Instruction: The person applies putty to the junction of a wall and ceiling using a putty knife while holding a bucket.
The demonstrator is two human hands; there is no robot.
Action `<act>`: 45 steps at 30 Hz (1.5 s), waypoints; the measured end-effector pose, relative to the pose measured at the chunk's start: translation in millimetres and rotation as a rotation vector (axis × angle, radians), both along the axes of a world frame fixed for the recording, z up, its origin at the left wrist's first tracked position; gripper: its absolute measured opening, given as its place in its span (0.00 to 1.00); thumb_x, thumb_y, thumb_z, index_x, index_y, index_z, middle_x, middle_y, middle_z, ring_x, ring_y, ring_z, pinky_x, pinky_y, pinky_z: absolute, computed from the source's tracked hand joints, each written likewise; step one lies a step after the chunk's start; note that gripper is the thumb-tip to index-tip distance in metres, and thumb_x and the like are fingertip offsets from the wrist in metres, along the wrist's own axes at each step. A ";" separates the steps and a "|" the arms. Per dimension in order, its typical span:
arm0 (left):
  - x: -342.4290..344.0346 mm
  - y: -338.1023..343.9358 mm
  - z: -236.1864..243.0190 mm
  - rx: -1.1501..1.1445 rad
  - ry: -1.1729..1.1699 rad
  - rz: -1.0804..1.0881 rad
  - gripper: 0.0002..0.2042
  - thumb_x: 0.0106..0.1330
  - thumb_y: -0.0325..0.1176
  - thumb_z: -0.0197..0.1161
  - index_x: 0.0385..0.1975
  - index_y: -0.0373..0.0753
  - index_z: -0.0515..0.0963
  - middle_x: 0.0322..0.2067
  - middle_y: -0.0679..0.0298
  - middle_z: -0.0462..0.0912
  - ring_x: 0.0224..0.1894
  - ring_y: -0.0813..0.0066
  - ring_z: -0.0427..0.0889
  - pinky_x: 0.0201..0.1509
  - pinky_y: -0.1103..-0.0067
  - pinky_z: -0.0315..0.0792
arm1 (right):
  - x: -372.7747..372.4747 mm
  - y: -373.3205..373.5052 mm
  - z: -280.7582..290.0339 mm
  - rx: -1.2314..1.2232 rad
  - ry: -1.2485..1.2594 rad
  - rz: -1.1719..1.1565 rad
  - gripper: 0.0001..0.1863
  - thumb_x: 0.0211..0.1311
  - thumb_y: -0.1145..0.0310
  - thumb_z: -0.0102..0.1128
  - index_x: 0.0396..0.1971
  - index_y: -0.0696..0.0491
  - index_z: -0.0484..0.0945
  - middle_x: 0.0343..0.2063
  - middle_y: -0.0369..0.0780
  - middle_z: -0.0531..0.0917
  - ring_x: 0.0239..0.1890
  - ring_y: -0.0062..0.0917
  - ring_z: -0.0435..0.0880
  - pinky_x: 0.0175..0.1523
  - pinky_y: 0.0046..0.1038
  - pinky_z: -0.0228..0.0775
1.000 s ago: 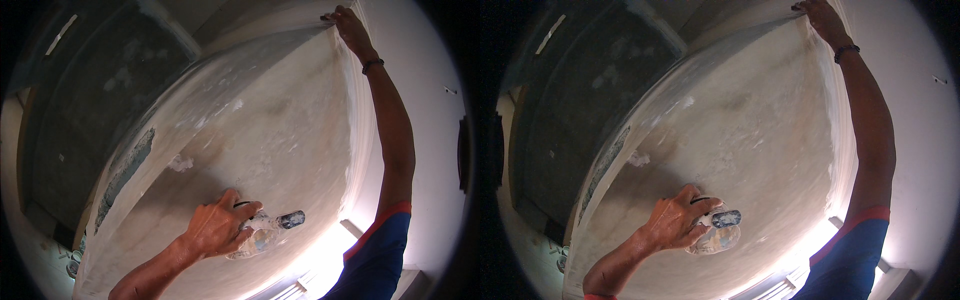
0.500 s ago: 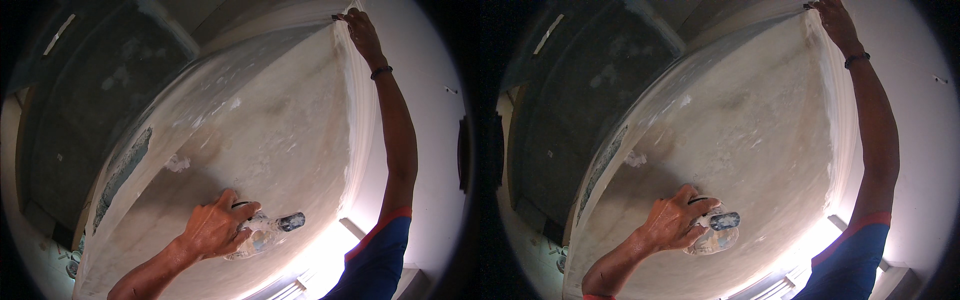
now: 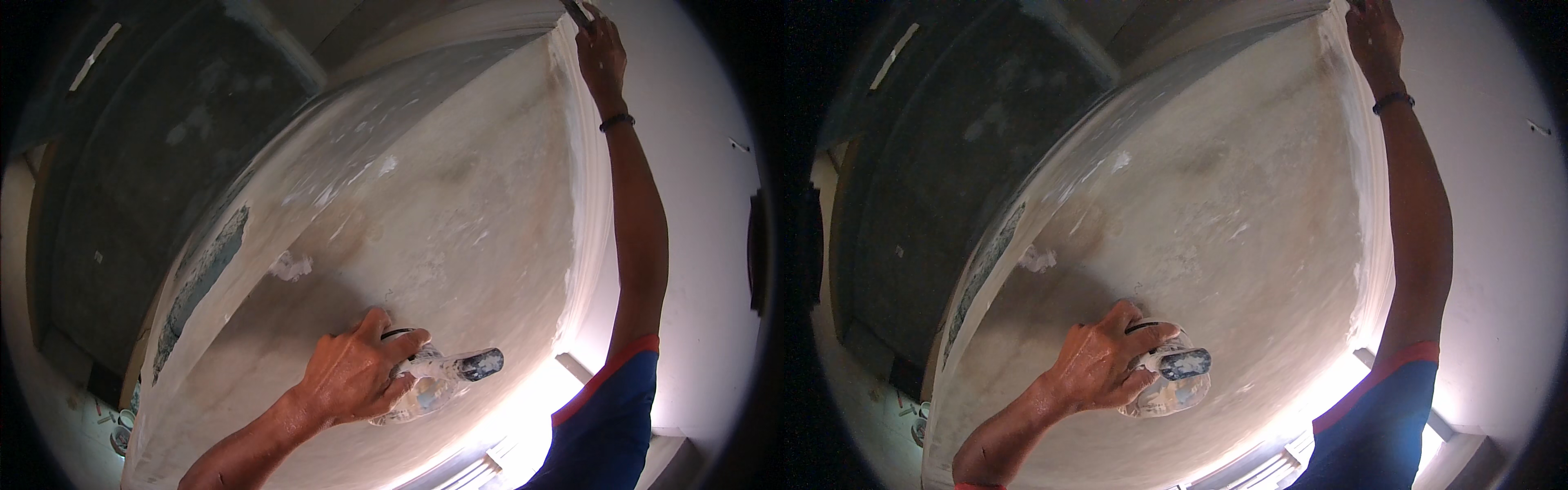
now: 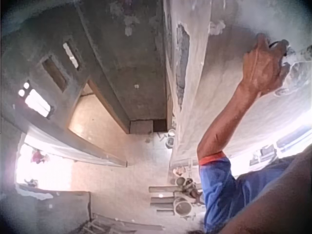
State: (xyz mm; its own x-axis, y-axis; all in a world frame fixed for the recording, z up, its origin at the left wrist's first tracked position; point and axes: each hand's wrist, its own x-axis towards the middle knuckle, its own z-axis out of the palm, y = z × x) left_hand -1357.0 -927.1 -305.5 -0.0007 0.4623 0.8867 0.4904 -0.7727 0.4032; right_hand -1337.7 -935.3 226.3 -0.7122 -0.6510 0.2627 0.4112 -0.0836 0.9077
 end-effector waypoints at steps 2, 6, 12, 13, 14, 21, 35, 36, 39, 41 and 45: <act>0.3 0.4 0.1 0.009 0.003 0.006 0.27 0.54 0.40 0.66 0.58 0.52 0.78 0.44 0.55 0.77 0.37 0.64 0.85 0.38 0.65 0.84 | 16.2 9.3 2.2 -0.014 0.122 -0.026 0.23 0.62 0.70 0.59 0.59 0.44 0.74 0.43 0.40 0.79 0.38 0.34 0.82 0.46 0.38 0.78; 0.4 0.3 -0.2 0.032 0.003 0.028 0.27 0.54 0.40 0.67 0.58 0.52 0.78 0.44 0.55 0.77 0.36 0.63 0.85 0.38 0.65 0.84 | 27.7 38.6 -9.2 -0.022 0.078 -0.015 0.22 0.64 0.70 0.57 0.59 0.46 0.72 0.45 0.42 0.80 0.46 0.41 0.83 0.47 0.41 0.81; 0.8 -0.2 -0.2 0.007 -0.007 -0.006 0.27 0.53 0.39 0.66 0.58 0.51 0.78 0.44 0.54 0.77 0.36 0.62 0.85 0.39 0.64 0.84 | 25.7 52.2 -11.6 0.125 0.140 -0.205 0.21 0.66 0.67 0.57 0.59 0.45 0.71 0.43 0.41 0.78 0.43 0.37 0.84 0.47 0.39 0.82; 1.2 0.0 -0.2 0.007 -0.007 -0.010 0.27 0.53 0.39 0.65 0.58 0.51 0.78 0.44 0.54 0.77 0.36 0.62 0.85 0.39 0.64 0.84 | 23.4 53.3 -5.4 0.136 0.162 -0.213 0.21 0.67 0.67 0.57 0.59 0.44 0.72 0.43 0.40 0.77 0.42 0.37 0.84 0.47 0.38 0.82; 1.2 -0.2 0.5 0.004 -0.003 -0.017 0.27 0.53 0.39 0.65 0.58 0.51 0.78 0.44 0.54 0.77 0.36 0.62 0.85 0.39 0.64 0.84 | 23.0 54.1 0.3 0.148 0.184 -0.220 0.21 0.67 0.67 0.57 0.59 0.43 0.72 0.42 0.40 0.77 0.42 0.36 0.84 0.47 0.38 0.82; 1.1 0.9 -1.2 0.020 -0.008 -0.010 0.27 0.53 0.39 0.64 0.58 0.51 0.78 0.44 0.54 0.76 0.36 0.63 0.85 0.38 0.64 0.84 | 23.4 49.2 -0.2 0.158 0.106 -0.245 0.20 0.68 0.68 0.55 0.59 0.43 0.74 0.39 0.41 0.76 0.40 0.38 0.82 0.46 0.38 0.80; 1.6 -1.8 1.2 0.019 0.010 -0.002 0.25 0.59 0.40 0.67 0.58 0.52 0.77 0.43 0.54 0.75 0.34 0.61 0.84 0.35 0.64 0.82 | 26.4 40.7 -20.8 0.114 0.102 -0.135 0.23 0.64 0.73 0.58 0.59 0.40 0.74 0.41 0.39 0.77 0.42 0.36 0.83 0.48 0.39 0.80; 1.0 -3.1 1.6 0.007 0.012 0.003 0.26 0.56 0.40 0.67 0.58 0.52 0.77 0.43 0.55 0.75 0.36 0.61 0.84 0.37 0.64 0.83 | 23.7 42.9 -13.8 0.125 0.100 -0.144 0.23 0.65 0.72 0.57 0.59 0.40 0.74 0.39 0.39 0.77 0.40 0.37 0.82 0.46 0.39 0.80; 0.4 -3.3 4.8 0.007 0.021 0.000 0.27 0.53 0.39 0.66 0.58 0.52 0.77 0.43 0.55 0.76 0.37 0.62 0.85 0.38 0.64 0.84 | 29.2 48.4 2.7 0.170 0.105 -0.175 0.21 0.67 0.71 0.55 0.59 0.40 0.75 0.36 0.40 0.76 0.36 0.38 0.81 0.43 0.38 0.78; -0.3 -3.4 3.3 0.008 0.012 0.003 0.28 0.53 0.39 0.66 0.58 0.52 0.77 0.43 0.55 0.76 0.37 0.62 0.85 0.38 0.64 0.84 | 40.2 63.6 7.3 0.184 0.105 -0.183 0.21 0.67 0.71 0.56 0.59 0.40 0.76 0.35 0.40 0.76 0.36 0.39 0.81 0.43 0.38 0.78; 0.8 0.5 -0.8 0.021 -0.006 0.006 0.28 0.51 0.38 0.66 0.58 0.52 0.77 0.43 0.55 0.76 0.36 0.63 0.85 0.38 0.65 0.84 | 68.6 68.6 4.5 0.034 0.048 -0.079 0.19 0.65 0.67 0.58 0.56 0.41 0.77 0.42 0.41 0.80 0.42 0.35 0.84 0.46 0.36 0.80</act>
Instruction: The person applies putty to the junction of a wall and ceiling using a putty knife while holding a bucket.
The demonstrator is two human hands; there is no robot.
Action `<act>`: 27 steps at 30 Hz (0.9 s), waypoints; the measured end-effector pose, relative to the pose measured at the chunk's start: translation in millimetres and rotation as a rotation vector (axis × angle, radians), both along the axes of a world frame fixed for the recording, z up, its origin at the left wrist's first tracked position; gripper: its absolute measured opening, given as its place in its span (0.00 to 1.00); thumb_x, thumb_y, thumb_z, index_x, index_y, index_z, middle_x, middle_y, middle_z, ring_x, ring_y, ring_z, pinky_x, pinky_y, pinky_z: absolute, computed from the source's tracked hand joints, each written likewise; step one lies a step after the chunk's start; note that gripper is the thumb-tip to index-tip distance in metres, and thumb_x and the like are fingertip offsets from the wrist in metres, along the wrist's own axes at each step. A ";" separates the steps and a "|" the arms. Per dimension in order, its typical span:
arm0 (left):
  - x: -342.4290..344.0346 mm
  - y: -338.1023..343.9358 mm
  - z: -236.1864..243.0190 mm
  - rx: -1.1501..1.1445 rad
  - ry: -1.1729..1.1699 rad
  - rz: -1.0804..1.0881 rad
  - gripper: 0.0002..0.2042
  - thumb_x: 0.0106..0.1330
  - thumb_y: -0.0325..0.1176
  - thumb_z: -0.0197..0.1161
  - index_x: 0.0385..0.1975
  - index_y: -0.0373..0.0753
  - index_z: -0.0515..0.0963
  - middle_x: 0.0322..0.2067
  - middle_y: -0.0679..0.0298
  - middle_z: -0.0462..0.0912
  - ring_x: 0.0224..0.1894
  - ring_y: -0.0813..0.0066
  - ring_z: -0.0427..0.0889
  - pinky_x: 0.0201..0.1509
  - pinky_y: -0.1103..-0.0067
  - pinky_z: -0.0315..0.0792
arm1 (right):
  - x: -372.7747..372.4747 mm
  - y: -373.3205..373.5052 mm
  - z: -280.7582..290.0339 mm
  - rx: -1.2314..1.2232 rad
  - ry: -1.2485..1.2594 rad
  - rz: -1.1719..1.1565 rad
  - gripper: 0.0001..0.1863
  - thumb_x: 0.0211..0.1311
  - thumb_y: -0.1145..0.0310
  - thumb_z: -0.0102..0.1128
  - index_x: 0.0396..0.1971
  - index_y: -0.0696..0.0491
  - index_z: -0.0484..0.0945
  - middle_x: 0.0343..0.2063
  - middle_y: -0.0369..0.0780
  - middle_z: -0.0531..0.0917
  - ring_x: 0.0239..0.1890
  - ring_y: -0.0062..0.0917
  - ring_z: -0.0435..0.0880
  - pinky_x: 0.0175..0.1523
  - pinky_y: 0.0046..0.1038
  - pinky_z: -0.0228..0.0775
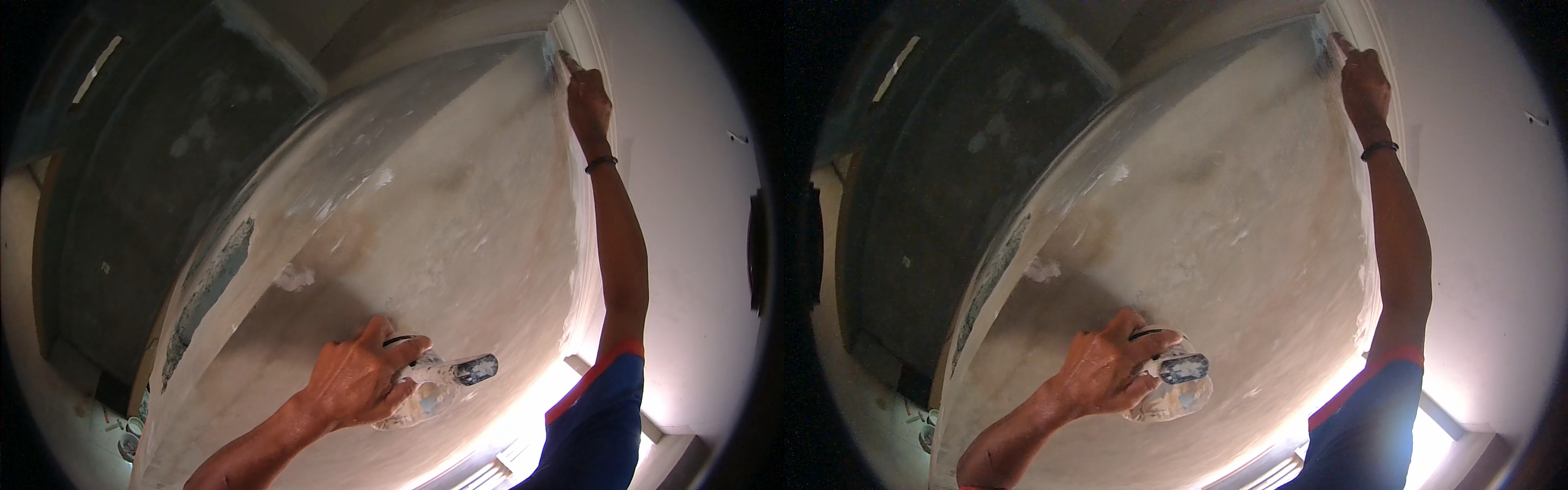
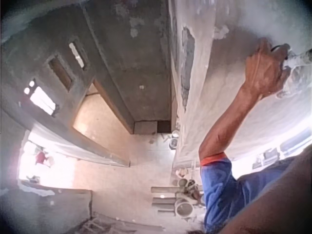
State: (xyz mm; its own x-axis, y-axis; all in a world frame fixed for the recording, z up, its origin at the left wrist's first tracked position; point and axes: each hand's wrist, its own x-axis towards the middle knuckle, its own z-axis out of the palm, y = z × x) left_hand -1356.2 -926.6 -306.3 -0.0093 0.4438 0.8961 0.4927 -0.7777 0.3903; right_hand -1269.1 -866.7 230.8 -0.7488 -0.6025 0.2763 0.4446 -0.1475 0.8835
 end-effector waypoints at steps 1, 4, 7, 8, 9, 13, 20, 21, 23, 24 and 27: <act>-0.2 0.5 0.4 0.004 0.001 -0.003 0.28 0.51 0.37 0.66 0.58 0.52 0.77 0.43 0.55 0.76 0.36 0.63 0.85 0.38 0.65 0.84 | -2.3 -10.7 -5.3 -0.016 0.019 0.062 0.18 0.66 0.67 0.57 0.55 0.41 0.78 0.42 0.41 0.81 0.42 0.34 0.85 0.46 0.35 0.80; -1.3 -0.4 2.4 -0.019 0.014 -0.008 0.28 0.51 0.38 0.65 0.58 0.52 0.77 0.42 0.55 0.76 0.36 0.63 0.85 0.38 0.65 0.84 | -23.7 -28.6 -0.5 -0.039 0.069 0.133 0.18 0.65 0.68 0.60 0.55 0.40 0.80 0.40 0.36 0.84 0.39 0.26 0.87 0.43 0.30 0.81; -0.8 -0.9 3.1 0.016 0.019 0.001 0.28 0.51 0.38 0.65 0.58 0.52 0.77 0.42 0.55 0.76 0.36 0.63 0.85 0.38 0.64 0.84 | -41.2 -35.1 19.4 -0.169 -0.013 0.216 0.18 0.64 0.69 0.62 0.54 0.40 0.81 0.37 0.34 0.86 0.35 0.22 0.88 0.43 0.27 0.81; -0.3 -1.0 2.2 0.027 0.012 -0.003 0.27 0.54 0.38 0.66 0.58 0.51 0.77 0.42 0.54 0.76 0.35 0.61 0.84 0.37 0.64 0.83 | -48.2 -34.8 20.1 -0.225 -0.036 0.226 0.19 0.64 0.69 0.62 0.55 0.40 0.81 0.37 0.34 0.86 0.35 0.22 0.88 0.43 0.27 0.81; 0.5 -0.9 1.3 0.039 0.005 -0.008 0.25 0.57 0.39 0.66 0.58 0.51 0.77 0.42 0.53 0.75 0.34 0.60 0.84 0.35 0.64 0.82 | -51.5 -34.9 19.9 -0.282 -0.058 0.236 0.19 0.65 0.68 0.62 0.55 0.40 0.81 0.37 0.34 0.86 0.35 0.22 0.88 0.43 0.27 0.81; 0.9 -1.8 1.7 -0.008 0.010 -0.004 0.28 0.52 0.38 0.64 0.58 0.52 0.77 0.42 0.55 0.76 0.36 0.62 0.85 0.38 0.64 0.84 | -53.7 -32.6 22.5 -0.184 0.130 0.124 0.21 0.63 0.68 0.62 0.56 0.39 0.80 0.38 0.35 0.86 0.39 0.23 0.87 0.46 0.28 0.79; 0.8 -3.5 2.2 -0.014 0.017 0.000 0.28 0.52 0.38 0.65 0.58 0.51 0.77 0.44 0.54 0.77 0.38 0.62 0.84 0.38 0.64 0.83 | 16.7 -11.1 12.8 -0.098 0.262 -0.032 0.22 0.63 0.69 0.59 0.57 0.36 0.80 0.44 0.39 0.84 0.46 0.32 0.85 0.52 0.35 0.79; 1.7 -2.8 2.3 -0.009 0.019 0.004 0.28 0.52 0.38 0.65 0.58 0.51 0.77 0.44 0.54 0.77 0.38 0.62 0.84 0.38 0.64 0.84 | 27.6 -13.2 15.4 -0.110 0.286 -0.062 0.22 0.62 0.71 0.60 0.56 0.35 0.80 0.43 0.40 0.84 0.47 0.32 0.84 0.52 0.35 0.79; 1.6 -0.9 2.4 0.000 0.020 0.007 0.28 0.52 0.38 0.66 0.58 0.51 0.77 0.44 0.54 0.77 0.37 0.62 0.84 0.38 0.64 0.84 | 23.5 -26.0 11.4 -0.005 0.104 -0.003 0.21 0.63 0.72 0.60 0.56 0.39 0.79 0.42 0.39 0.82 0.45 0.32 0.84 0.51 0.35 0.80; 0.9 -0.4 2.3 0.004 0.018 0.006 0.28 0.52 0.38 0.66 0.58 0.51 0.77 0.45 0.54 0.77 0.37 0.62 0.85 0.38 0.64 0.84 | 9.6 -36.0 9.6 0.039 0.022 0.015 0.20 0.64 0.72 0.59 0.56 0.40 0.78 0.43 0.39 0.82 0.45 0.32 0.84 0.51 0.35 0.80; 2.3 0.4 -0.6 0.013 0.003 0.001 0.28 0.52 0.38 0.66 0.58 0.51 0.77 0.45 0.54 0.77 0.36 0.62 0.85 0.38 0.65 0.84 | -33.9 -66.4 7.5 0.177 -0.078 -0.071 0.18 0.66 0.71 0.58 0.55 0.45 0.77 0.44 0.39 0.80 0.44 0.34 0.84 0.50 0.35 0.80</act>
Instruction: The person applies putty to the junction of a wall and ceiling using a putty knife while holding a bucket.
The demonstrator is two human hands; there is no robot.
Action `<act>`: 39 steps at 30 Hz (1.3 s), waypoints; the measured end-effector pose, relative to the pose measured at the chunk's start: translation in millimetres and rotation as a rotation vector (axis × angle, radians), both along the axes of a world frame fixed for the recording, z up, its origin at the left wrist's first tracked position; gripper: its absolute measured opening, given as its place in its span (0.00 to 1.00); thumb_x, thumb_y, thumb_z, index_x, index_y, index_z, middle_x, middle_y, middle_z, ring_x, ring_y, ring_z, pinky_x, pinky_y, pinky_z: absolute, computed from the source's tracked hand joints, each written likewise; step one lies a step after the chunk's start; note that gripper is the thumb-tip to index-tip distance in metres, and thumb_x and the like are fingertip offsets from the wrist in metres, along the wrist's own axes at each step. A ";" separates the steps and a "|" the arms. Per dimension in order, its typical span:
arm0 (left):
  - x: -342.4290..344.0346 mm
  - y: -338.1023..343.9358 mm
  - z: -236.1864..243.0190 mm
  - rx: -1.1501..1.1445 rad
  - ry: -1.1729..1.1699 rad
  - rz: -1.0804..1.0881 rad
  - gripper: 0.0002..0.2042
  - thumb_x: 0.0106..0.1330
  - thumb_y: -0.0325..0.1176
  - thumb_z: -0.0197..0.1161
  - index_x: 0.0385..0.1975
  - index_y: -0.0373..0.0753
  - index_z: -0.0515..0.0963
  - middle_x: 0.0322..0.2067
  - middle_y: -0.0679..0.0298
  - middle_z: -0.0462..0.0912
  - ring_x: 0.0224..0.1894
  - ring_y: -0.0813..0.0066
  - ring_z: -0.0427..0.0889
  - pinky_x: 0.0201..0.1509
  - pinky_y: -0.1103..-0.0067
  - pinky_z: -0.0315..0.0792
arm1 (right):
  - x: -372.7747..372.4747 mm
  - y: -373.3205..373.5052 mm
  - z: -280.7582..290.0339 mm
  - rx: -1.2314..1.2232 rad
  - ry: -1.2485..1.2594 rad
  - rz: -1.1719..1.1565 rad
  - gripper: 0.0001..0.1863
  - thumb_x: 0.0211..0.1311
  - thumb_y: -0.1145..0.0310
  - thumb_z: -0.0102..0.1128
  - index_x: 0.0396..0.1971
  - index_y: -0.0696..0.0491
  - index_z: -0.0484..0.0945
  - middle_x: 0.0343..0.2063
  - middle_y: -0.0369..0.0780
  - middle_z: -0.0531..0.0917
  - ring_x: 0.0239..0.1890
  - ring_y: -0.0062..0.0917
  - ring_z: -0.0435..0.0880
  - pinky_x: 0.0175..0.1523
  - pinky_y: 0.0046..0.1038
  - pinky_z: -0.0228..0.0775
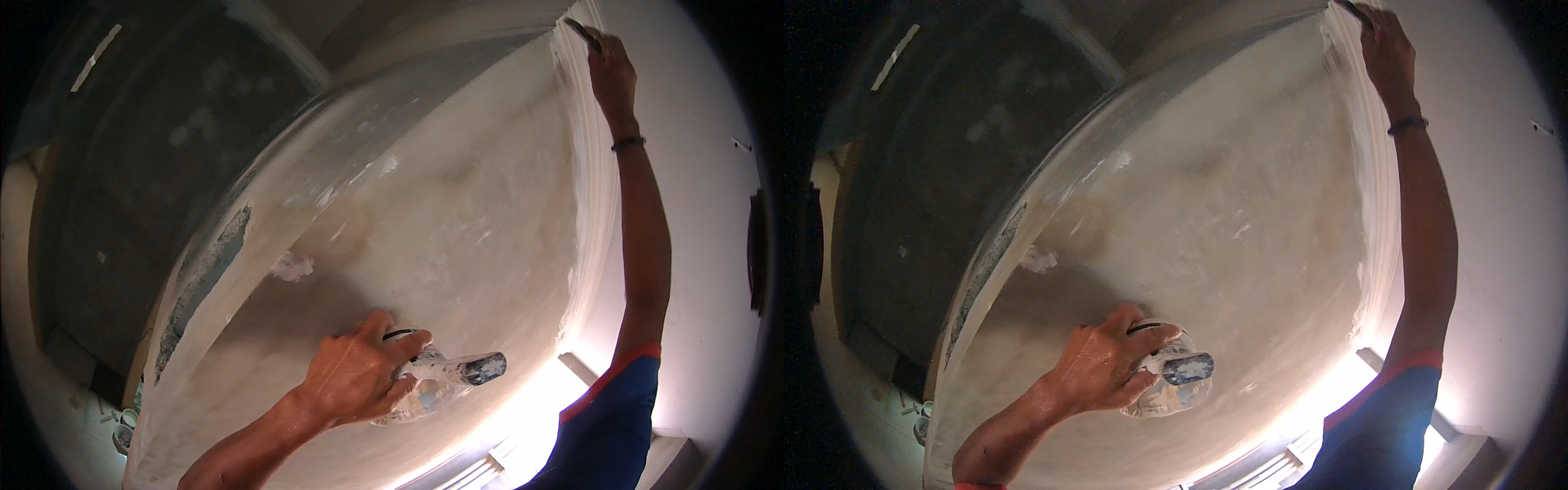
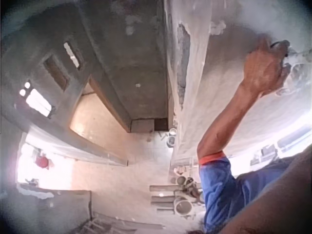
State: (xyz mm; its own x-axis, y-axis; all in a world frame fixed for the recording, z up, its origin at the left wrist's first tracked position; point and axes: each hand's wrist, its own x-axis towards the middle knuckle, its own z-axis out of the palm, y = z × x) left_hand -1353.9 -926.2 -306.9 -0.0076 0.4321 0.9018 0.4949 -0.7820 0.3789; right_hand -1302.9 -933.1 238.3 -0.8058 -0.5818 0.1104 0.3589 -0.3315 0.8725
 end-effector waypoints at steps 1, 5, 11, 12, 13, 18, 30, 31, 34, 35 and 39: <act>-0.7 0.6 -0.4 0.006 -0.005 -0.001 0.28 0.52 0.38 0.66 0.58 0.51 0.77 0.45 0.54 0.77 0.36 0.62 0.85 0.38 0.65 0.84 | -11.3 -8.2 2.6 0.006 -0.063 -0.024 0.18 0.65 0.73 0.57 0.54 0.46 0.78 0.43 0.39 0.80 0.44 0.36 0.83 0.49 0.35 0.80; -1.7 1.9 -2.2 0.011 -0.008 -0.001 0.28 0.51 0.40 0.65 0.58 0.51 0.78 0.44 0.54 0.77 0.36 0.62 0.85 0.38 0.65 0.84 | -38.0 -26.3 -16.0 -0.123 -0.147 -0.095 0.14 0.58 0.81 0.54 0.39 0.50 0.86 0.38 0.43 0.81 0.47 0.37 0.79 0.53 0.35 0.74; -2.8 3.0 -1.8 0.021 -0.010 -0.028 0.27 0.55 0.40 0.66 0.58 0.51 0.77 0.44 0.54 0.76 0.35 0.62 0.85 0.35 0.65 0.83 | -38.1 -19.3 17.8 0.079 -0.204 -0.310 0.19 0.63 0.78 0.55 0.53 0.47 0.79 0.40 0.39 0.79 0.41 0.38 0.82 0.48 0.40 0.79; -3.6 2.3 -0.9 0.028 -0.003 -0.035 0.25 0.58 0.40 0.67 0.58 0.50 0.77 0.44 0.53 0.75 0.34 0.62 0.84 0.34 0.65 0.82 | -35.2 -18.8 23.4 0.070 -0.188 -0.326 0.18 0.63 0.77 0.56 0.52 0.48 0.78 0.39 0.40 0.79 0.41 0.39 0.82 0.48 0.41 0.78; -3.8 1.6 -1.0 0.029 0.000 -0.038 0.23 0.61 0.40 0.67 0.58 0.50 0.77 0.44 0.52 0.74 0.33 0.62 0.84 0.33 0.65 0.82 | -36.5 -17.2 21.1 0.056 -0.178 -0.338 0.18 0.62 0.77 0.56 0.52 0.49 0.78 0.38 0.40 0.78 0.41 0.39 0.82 0.48 0.42 0.78; -1.9 0.5 -2.3 0.006 -0.012 -0.019 0.27 0.54 0.41 0.66 0.58 0.51 0.77 0.43 0.54 0.75 0.34 0.63 0.84 0.36 0.65 0.83 | -48.1 0.6 0.7 0.002 -0.072 -0.321 0.14 0.59 0.80 0.54 0.43 0.51 0.83 0.42 0.42 0.80 0.46 0.38 0.79 0.55 0.38 0.73; -0.4 2.2 -2.9 -0.007 -0.011 0.007 0.30 0.49 0.38 0.66 0.58 0.52 0.77 0.45 0.53 0.76 0.37 0.61 0.86 0.39 0.64 0.85 | -61.3 -20.8 -16.0 -0.253 -0.149 -0.189 0.18 0.60 0.85 0.50 0.39 0.51 0.86 0.40 0.41 0.80 0.46 0.34 0.79 0.56 0.35 0.75; 0.0 1.5 -2.8 -0.007 -0.004 0.024 0.30 0.49 0.39 0.65 0.58 0.52 0.77 0.45 0.53 0.76 0.37 0.61 0.86 0.38 0.64 0.85 | -60.7 -31.2 -12.9 -0.271 -0.170 -0.156 0.18 0.60 0.86 0.50 0.39 0.51 0.86 0.40 0.41 0.80 0.46 0.33 0.79 0.56 0.35 0.75; -1.0 1.3 -2.9 -0.028 0.001 0.013 0.29 0.51 0.40 0.65 0.59 0.52 0.77 0.45 0.53 0.76 0.37 0.61 0.86 0.39 0.64 0.85 | -68.2 -42.3 -24.2 -0.291 -0.161 -0.109 0.20 0.60 0.87 0.48 0.41 0.51 0.86 0.38 0.41 0.81 0.46 0.33 0.80 0.58 0.34 0.75; -1.0 1.2 -1.9 -0.014 0.009 0.008 0.29 0.51 0.40 0.64 0.59 0.52 0.77 0.45 0.53 0.76 0.37 0.61 0.86 0.39 0.65 0.85 | -65.5 -49.6 -11.5 -0.155 -0.118 -0.167 0.20 0.61 0.86 0.48 0.41 0.51 0.86 0.38 0.41 0.82 0.46 0.33 0.81 0.58 0.34 0.75; -2.1 -0.4 -1.0 0.011 0.015 -0.018 0.25 0.58 0.41 0.67 0.59 0.52 0.77 0.46 0.51 0.75 0.35 0.61 0.86 0.35 0.65 0.83 | -64.1 -60.6 16.1 0.178 -0.101 -0.387 0.18 0.62 0.84 0.49 0.42 0.54 0.86 0.41 0.43 0.84 0.47 0.36 0.82 0.57 0.36 0.75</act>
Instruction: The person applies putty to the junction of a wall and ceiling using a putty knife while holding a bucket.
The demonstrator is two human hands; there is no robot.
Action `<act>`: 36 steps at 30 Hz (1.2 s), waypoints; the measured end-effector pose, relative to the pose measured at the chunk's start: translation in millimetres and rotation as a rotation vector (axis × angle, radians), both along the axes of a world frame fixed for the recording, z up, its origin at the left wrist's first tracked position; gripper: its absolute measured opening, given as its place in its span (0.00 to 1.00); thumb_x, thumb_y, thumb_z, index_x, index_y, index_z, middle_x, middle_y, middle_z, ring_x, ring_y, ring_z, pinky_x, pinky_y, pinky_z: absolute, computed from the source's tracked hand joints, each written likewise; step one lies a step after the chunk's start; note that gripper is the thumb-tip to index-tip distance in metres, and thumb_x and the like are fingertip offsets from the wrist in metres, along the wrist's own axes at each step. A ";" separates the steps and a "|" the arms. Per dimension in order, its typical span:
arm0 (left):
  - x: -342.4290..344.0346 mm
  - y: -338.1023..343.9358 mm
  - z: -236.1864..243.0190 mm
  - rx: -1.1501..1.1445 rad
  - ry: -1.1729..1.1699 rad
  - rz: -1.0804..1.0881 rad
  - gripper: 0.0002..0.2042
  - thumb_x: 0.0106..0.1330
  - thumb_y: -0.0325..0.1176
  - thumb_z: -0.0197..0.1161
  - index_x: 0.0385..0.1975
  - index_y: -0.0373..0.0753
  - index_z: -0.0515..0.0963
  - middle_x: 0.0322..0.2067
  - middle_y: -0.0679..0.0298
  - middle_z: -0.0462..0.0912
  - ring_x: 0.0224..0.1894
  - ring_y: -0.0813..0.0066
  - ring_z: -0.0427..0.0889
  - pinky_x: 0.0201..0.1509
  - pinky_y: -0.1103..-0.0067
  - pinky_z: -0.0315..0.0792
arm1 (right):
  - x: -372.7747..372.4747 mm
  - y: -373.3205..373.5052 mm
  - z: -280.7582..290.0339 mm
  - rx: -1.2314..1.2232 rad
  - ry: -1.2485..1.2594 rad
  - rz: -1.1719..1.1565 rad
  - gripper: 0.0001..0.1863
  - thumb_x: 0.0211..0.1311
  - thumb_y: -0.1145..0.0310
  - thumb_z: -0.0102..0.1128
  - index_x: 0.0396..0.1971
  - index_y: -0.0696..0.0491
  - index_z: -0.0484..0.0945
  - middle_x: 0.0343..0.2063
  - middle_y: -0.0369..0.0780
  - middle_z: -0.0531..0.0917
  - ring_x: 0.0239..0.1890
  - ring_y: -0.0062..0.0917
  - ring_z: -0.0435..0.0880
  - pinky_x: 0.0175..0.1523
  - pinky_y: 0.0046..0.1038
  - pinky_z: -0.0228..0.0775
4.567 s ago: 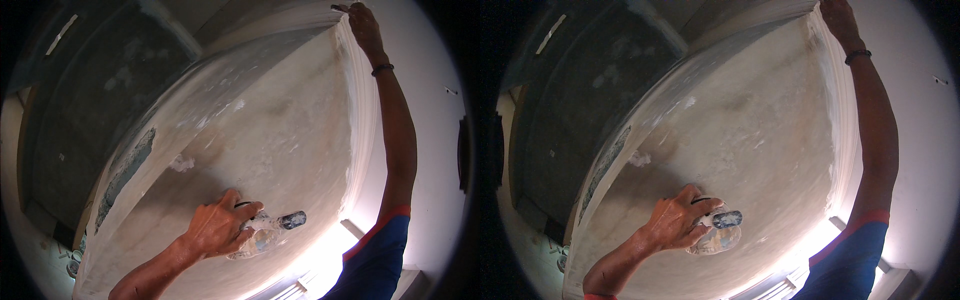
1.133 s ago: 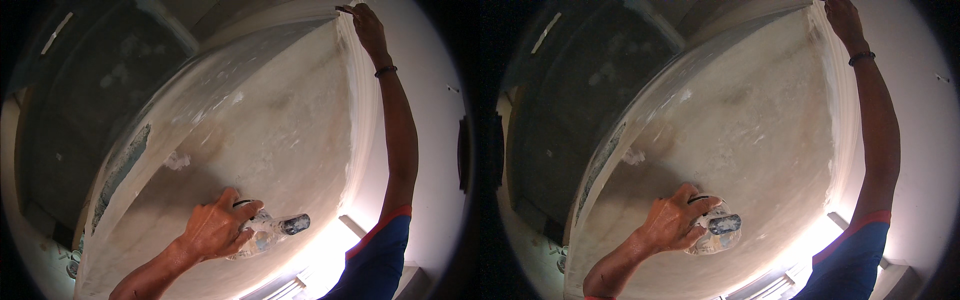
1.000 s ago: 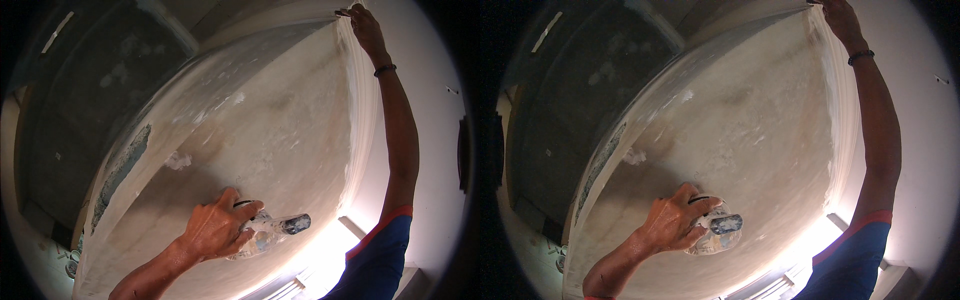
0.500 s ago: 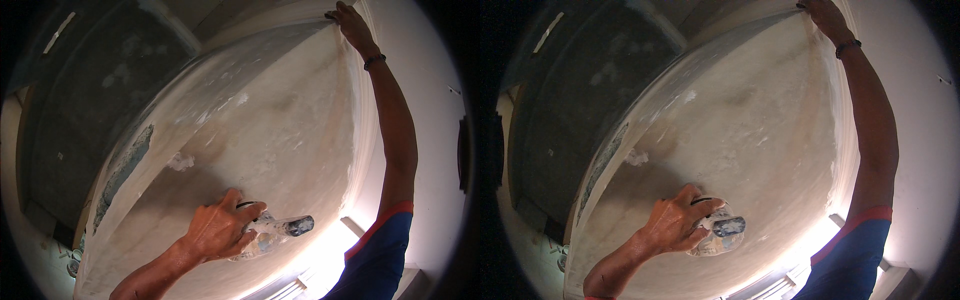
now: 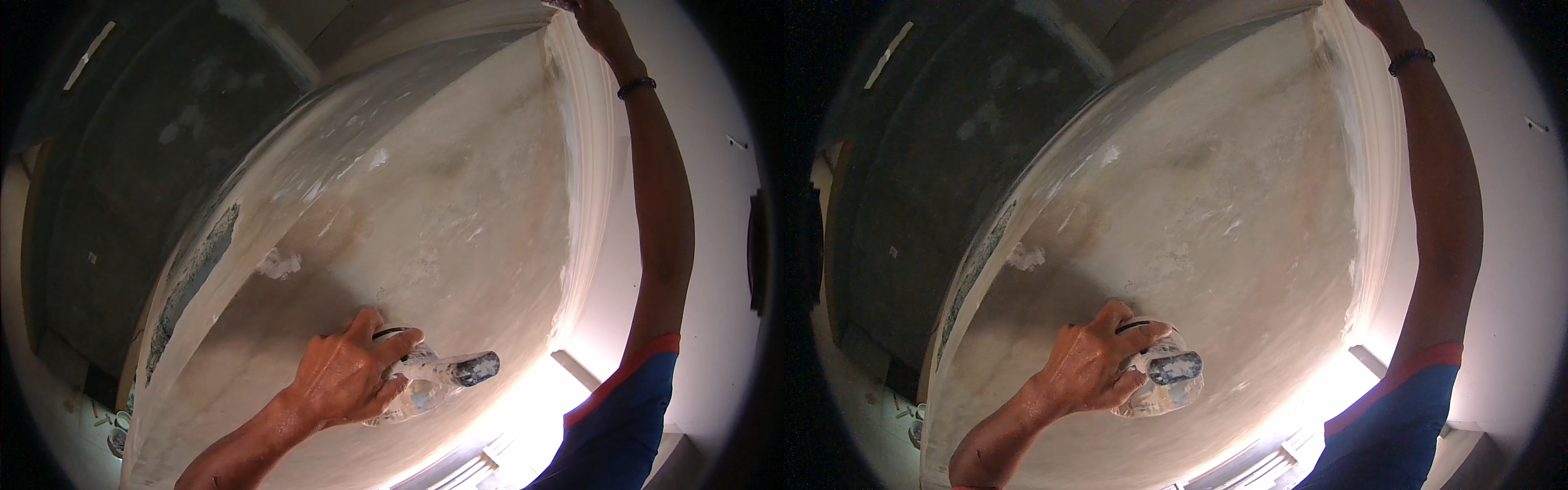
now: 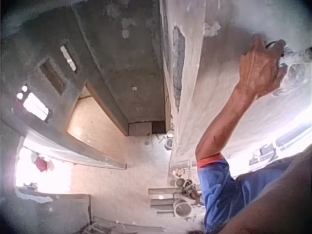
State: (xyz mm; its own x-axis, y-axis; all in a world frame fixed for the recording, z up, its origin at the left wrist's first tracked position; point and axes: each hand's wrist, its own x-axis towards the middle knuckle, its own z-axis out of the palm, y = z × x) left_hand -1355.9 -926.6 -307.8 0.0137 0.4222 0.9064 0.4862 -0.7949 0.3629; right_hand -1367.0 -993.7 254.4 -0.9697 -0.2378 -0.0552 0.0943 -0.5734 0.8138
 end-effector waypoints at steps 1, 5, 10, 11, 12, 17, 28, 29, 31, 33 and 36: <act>-0.5 -0.3 0.1 0.001 -0.004 -0.011 0.24 0.61 0.41 0.68 0.59 0.51 0.77 0.46 0.50 0.74 0.34 0.60 0.85 0.33 0.65 0.82 | -4.8 -3.0 -8.2 -0.111 0.122 -0.010 0.16 0.63 0.82 0.50 0.42 0.54 0.86 0.43 0.43 0.84 0.48 0.37 0.81 0.58 0.37 0.75; 0.1 0.0 -1.1 -0.018 -0.015 -0.002 0.25 0.58 0.40 0.67 0.59 0.51 0.77 0.46 0.51 0.75 0.35 0.61 0.85 0.35 0.65 0.83 | -27.7 -6.7 -46.7 -0.360 0.435 -0.021 0.10 0.67 0.74 0.55 0.42 0.55 0.86 0.44 0.45 0.85 0.49 0.39 0.81 0.59 0.40 0.73; -1.1 -1.1 1.1 -0.061 -0.014 -0.017 0.28 0.52 0.39 0.65 0.59 0.52 0.77 0.45 0.53 0.76 0.39 0.61 0.85 0.41 0.64 0.84 | -30.4 -2.6 -48.0 -0.491 0.589 0.043 0.12 0.69 0.65 0.60 0.40 0.57 0.86 0.45 0.47 0.85 0.50 0.40 0.81 0.59 0.41 0.73; -1.0 -1.0 0.7 -0.059 -0.018 -0.015 0.28 0.52 0.39 0.65 0.59 0.52 0.77 0.45 0.54 0.76 0.39 0.61 0.85 0.41 0.64 0.84 | -30.3 -1.7 -46.8 -0.457 0.575 0.017 0.12 0.69 0.65 0.60 0.40 0.57 0.86 0.45 0.46 0.85 0.51 0.40 0.82 0.59 0.41 0.74; -0.8 -0.8 0.1 -0.059 -0.022 -0.011 0.28 0.52 0.39 0.65 0.59 0.52 0.77 0.45 0.54 0.76 0.39 0.61 0.85 0.41 0.64 0.84 | -31.2 0.0 -46.0 -0.425 0.560 -0.008 0.12 0.69 0.65 0.60 0.40 0.57 0.86 0.46 0.46 0.85 0.51 0.39 0.82 0.59 0.41 0.74; -1.8 0.6 0.3 -0.043 -0.012 -0.016 0.29 0.51 0.38 0.66 0.59 0.53 0.77 0.46 0.54 0.75 0.39 0.61 0.85 0.41 0.64 0.85 | -36.5 -4.6 -58.7 -0.514 0.650 -0.074 0.13 0.70 0.65 0.58 0.40 0.57 0.87 0.48 0.45 0.85 0.52 0.36 0.82 0.60 0.40 0.74; -2.3 0.2 -0.6 0.011 -0.033 -0.026 0.24 0.60 0.41 0.68 0.58 0.50 0.77 0.45 0.51 0.74 0.33 0.59 0.85 0.34 0.63 0.82 | -44.5 33.5 -45.0 -0.388 0.602 -0.101 0.15 0.70 0.61 0.60 0.44 0.57 0.83 0.43 0.46 0.84 0.47 0.36 0.83 0.57 0.36 0.74; -1.5 0.3 -0.2 -0.002 -0.031 -0.026 0.25 0.57 0.40 0.67 0.58 0.51 0.77 0.45 0.52 0.75 0.34 0.60 0.85 0.36 0.63 0.83 | -49.9 37.7 -50.4 -0.354 0.614 -0.163 0.15 0.70 0.61 0.59 0.45 0.58 0.83 0.43 0.47 0.84 0.47 0.36 0.82 0.56 0.36 0.74; -0.8 0.7 0.7 -0.033 -0.025 -0.023 0.28 0.51 0.39 0.66 0.58 0.53 0.77 0.45 0.55 0.76 0.38 0.61 0.85 0.39 0.64 0.84 | -54.1 43.2 -44.0 -0.404 0.573 -0.104 0.16 0.70 0.61 0.59 0.44 0.60 0.82 0.42 0.47 0.84 0.46 0.36 0.82 0.55 0.35 0.75; -1.2 1.1 5.1 0.000 0.006 0.004 0.29 0.51 0.39 0.66 0.58 0.53 0.77 0.45 0.55 0.76 0.38 0.61 0.85 0.39 0.64 0.84 | -49.0 43.3 -14.8 -0.543 0.484 0.131 0.16 0.71 0.61 0.58 0.41 0.61 0.83 0.42 0.47 0.84 0.46 0.37 0.82 0.53 0.34 0.76; -1.3 0.7 -1.8 -0.045 -0.030 0.004 0.29 0.50 0.38 0.66 0.58 0.53 0.77 0.45 0.55 0.76 0.38 0.61 0.85 0.39 0.64 0.84 | -61.0 24.2 -59.0 -0.643 0.418 0.278 0.15 0.71 0.64 0.57 0.38 0.62 0.83 0.41 0.46 0.85 0.44 0.35 0.83 0.51 0.34 0.77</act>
State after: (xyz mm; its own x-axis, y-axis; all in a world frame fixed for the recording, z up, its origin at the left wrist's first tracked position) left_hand -1357.2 -925.9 -309.7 -0.0152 0.4624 0.8865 0.4779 -0.7755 0.4127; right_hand -1428.0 -969.5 195.3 -0.7809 -0.3345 0.5276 0.5334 0.0826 0.8419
